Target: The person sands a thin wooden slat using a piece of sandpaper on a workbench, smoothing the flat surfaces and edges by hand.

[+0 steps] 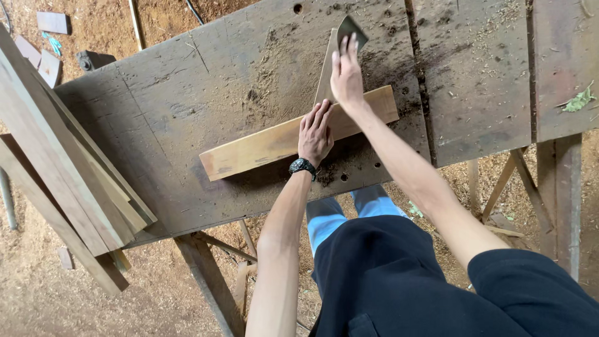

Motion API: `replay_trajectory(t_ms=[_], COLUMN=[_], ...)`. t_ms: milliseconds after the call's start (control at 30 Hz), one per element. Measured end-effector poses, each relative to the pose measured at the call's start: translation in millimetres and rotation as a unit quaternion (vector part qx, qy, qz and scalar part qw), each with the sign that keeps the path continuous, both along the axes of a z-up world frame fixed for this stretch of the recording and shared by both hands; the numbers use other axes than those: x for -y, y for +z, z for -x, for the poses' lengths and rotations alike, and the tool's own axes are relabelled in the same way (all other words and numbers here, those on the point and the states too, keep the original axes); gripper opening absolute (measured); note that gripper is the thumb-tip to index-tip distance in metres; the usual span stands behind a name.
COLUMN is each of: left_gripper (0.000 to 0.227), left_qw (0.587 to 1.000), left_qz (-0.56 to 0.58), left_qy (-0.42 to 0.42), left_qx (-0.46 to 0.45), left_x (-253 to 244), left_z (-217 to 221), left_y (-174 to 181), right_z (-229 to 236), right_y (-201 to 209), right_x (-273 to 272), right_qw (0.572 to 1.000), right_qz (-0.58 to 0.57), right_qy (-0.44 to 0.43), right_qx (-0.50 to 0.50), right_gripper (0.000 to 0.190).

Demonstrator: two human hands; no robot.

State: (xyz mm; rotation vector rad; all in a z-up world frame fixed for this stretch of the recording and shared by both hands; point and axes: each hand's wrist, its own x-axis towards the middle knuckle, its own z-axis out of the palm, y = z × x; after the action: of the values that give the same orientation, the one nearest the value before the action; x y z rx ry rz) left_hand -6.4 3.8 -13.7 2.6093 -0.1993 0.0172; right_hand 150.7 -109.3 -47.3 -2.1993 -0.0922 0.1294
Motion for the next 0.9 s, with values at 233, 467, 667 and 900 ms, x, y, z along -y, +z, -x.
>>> replay_trajectory(t_ms=[233, 467, 667, 900], left_gripper=[0.059, 0.067, 0.059, 0.053], left_qw=[1.000, 1.000, 0.998, 0.997], left_qz=[0.017, 0.026, 0.036, 0.065], left_qy=[-0.013, -0.002, -0.002, 0.016], left_qx=[0.017, 0.008, 0.047, 0.043], left_x=[-1.1, 1.4, -1.1, 1.8], left_z=[-2.9, -8.5, -3.7, -7.8], left_y=[-18.8, 8.1, 5.9, 13.9], right_z=[53.0, 19.9, 56.8, 88.1], right_y=[18.7, 23.2, 132.6, 142.8], right_x=[-10.0, 10.9, 87.4, 124.5], right_qw=[0.999, 0.996, 0.762, 0.759], right_qz=[-0.016, -0.077, -0.581, -0.596], right_qy=[0.028, 0.000, -0.155, -0.143], right_qx=[-0.019, -0.050, -0.240, -0.220], right_gripper=[0.055, 0.051, 0.041, 0.032])
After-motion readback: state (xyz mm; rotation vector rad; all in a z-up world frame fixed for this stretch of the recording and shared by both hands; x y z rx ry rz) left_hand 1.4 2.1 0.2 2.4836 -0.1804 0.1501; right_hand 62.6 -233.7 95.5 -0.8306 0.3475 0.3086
